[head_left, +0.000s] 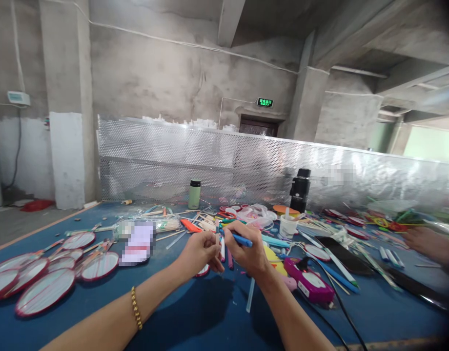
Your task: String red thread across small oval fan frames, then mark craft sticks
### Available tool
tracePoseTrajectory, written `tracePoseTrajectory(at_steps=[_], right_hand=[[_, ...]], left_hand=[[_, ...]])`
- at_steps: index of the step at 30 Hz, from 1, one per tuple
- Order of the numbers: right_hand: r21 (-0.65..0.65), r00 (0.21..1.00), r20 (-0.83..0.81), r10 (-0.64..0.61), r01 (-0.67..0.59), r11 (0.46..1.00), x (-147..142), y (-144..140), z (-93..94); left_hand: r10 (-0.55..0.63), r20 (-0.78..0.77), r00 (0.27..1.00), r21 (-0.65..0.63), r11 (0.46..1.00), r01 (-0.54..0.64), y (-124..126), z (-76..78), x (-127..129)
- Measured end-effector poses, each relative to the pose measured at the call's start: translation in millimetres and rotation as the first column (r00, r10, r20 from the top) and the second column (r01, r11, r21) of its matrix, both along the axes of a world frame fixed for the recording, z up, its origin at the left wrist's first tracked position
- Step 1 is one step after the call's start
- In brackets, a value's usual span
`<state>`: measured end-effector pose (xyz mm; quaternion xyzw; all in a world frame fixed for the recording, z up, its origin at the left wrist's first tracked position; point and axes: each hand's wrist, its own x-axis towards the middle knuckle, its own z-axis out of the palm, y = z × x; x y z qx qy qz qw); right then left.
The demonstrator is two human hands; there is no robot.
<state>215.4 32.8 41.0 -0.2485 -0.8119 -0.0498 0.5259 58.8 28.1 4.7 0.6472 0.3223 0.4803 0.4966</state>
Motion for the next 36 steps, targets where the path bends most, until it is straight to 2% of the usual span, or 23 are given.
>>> tracePoseTrajectory(at_steps=[36], right_hand=[[-0.028,0.998,0.028,0.060,-0.059,0.998,-0.8,1.8,-1.8]], left_hand=[[-0.002,0.020,1.000,0.000,1.000,0.002,1.5,-1.5,1.2]])
